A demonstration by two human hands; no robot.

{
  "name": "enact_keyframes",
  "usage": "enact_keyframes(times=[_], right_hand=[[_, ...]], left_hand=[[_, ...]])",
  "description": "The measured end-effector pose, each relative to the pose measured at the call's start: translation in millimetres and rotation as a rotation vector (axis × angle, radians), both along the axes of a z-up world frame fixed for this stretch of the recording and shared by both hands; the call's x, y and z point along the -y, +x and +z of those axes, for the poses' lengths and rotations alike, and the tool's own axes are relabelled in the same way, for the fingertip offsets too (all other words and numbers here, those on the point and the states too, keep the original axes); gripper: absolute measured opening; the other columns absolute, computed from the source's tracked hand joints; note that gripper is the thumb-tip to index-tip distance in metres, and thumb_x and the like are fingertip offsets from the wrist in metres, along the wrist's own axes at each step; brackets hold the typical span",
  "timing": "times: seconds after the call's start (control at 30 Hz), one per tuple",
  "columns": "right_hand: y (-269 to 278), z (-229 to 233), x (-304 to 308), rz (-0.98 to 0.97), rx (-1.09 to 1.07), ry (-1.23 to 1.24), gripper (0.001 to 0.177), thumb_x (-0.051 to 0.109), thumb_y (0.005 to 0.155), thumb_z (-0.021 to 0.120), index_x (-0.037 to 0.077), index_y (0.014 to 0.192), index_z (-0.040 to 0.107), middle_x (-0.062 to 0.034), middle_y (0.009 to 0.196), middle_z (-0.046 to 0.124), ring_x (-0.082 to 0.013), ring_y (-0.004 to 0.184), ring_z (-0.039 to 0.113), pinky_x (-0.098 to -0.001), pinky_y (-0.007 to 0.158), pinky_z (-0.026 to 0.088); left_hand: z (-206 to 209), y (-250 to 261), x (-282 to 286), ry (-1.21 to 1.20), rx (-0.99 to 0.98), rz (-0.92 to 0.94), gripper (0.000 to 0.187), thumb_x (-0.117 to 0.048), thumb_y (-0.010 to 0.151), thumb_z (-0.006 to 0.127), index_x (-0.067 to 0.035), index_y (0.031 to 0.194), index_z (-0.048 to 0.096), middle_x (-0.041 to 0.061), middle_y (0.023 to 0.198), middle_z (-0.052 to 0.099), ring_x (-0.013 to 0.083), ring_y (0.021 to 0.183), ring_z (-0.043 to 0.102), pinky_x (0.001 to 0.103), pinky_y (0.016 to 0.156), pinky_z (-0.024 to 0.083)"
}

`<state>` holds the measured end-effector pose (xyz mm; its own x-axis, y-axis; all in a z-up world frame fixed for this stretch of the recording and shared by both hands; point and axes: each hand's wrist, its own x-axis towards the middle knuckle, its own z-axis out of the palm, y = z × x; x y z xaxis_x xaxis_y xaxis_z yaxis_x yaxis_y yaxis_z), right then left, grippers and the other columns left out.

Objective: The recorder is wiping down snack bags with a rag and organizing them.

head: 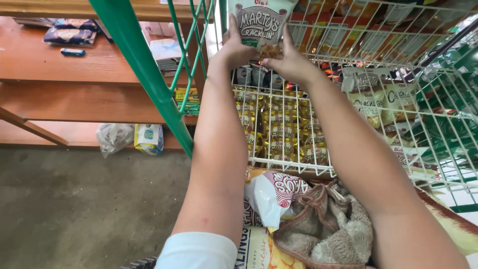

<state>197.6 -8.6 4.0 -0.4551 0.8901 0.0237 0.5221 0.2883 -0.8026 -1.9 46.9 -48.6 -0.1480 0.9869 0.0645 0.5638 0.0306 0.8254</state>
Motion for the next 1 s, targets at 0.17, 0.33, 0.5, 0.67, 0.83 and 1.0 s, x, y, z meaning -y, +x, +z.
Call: enact_keyframes(times=[0.17, 0.33, 0.5, 0.67, 0.83, 1.0], right_hand=[[-1.2, -10.6, -6.2, 0.008, 0.012, 0.036, 0.11, 0.014, 0.093, 0.071, 0.017, 0.159, -0.017, -0.0249, 0.164, 0.02, -0.0346, 0.148, 0.038, -0.0428, 0.11, 0.048], [0.0, -20.7, -14.1, 0.034, -0.05, 0.056, 0.109, 0.008, 0.092, 0.07, 0.017, 0.159, -0.016, -0.0289, 0.161, 0.036, -0.0335, 0.146, 0.045, -0.0393, 0.106, 0.056], [-1.6, -5.3, -1.6, -0.098, -0.053, -0.015, 0.108, 0.016, 0.092, 0.071, 0.018, 0.161, -0.013, -0.0249, 0.167, 0.021, -0.0386, 0.144, 0.042, -0.0523, 0.116, 0.043], [0.9, 5.2, 5.6, -0.165, -0.041, 0.033, 0.099, 0.013, 0.093, 0.07, 0.019, 0.161, -0.001, -0.0193, 0.15, 0.046, -0.037, 0.136, 0.048, -0.0538, 0.112, 0.045], [8.7, 0.9, 3.9, -0.191, 0.008, 0.022, 0.105, 0.023, 0.094, 0.07, 0.014, 0.161, -0.011, -0.0203, 0.161, 0.04, -0.0359, 0.143, 0.045, -0.0551, 0.115, 0.041], [4.5, 0.0, 7.8, -0.083, -0.083, -0.006, 0.117, 0.015, 0.087, 0.076, 0.024, 0.16, -0.015, -0.0256, 0.17, 0.008, -0.04, 0.151, 0.028, -0.0531, 0.12, 0.034]], left_hand=[[-12.2, -3.7, -5.6, 0.09, -0.042, -0.022, 0.13, -0.011, 0.076, 0.084, -0.019, 0.161, -0.014, 0.026, 0.169, 0.02, 0.0457, 0.153, 0.024, 0.055, 0.121, 0.031], [-12.2, -3.4, -4.7, 0.074, 0.018, -0.023, 0.127, -0.007, 0.08, 0.081, -0.016, 0.161, -0.015, 0.024, 0.17, 0.019, 0.0441, 0.153, 0.025, 0.055, 0.122, 0.03], [13.3, 1.0, 19.4, -0.028, 0.122, 0.033, 0.106, -0.014, 0.089, 0.068, -0.005, 0.162, -0.008, 0.033, 0.16, 0.025, 0.0458, 0.135, 0.051, 0.042, 0.107, 0.056], [15.3, -1.7, 20.3, 0.072, 0.251, 0.065, 0.081, -0.017, 0.09, 0.069, 0.003, 0.151, 0.019, 0.03, 0.134, 0.049, 0.0419, 0.106, 0.073, 0.04, 0.082, 0.072], [9.9, -3.1, 18.5, 0.121, 0.164, 0.061, 0.109, -0.021, 0.088, 0.07, 0.011, 0.157, -0.008, 0.036, 0.138, 0.056, 0.0372, 0.114, 0.071, 0.036, 0.09, 0.062], [17.3, 2.2, 22.5, 0.062, 0.315, -0.056, 0.12, -0.004, 0.079, 0.068, -0.005, 0.158, -0.023, 0.034, 0.153, 0.043, 0.0399, 0.123, 0.066, 0.035, 0.092, 0.064]])
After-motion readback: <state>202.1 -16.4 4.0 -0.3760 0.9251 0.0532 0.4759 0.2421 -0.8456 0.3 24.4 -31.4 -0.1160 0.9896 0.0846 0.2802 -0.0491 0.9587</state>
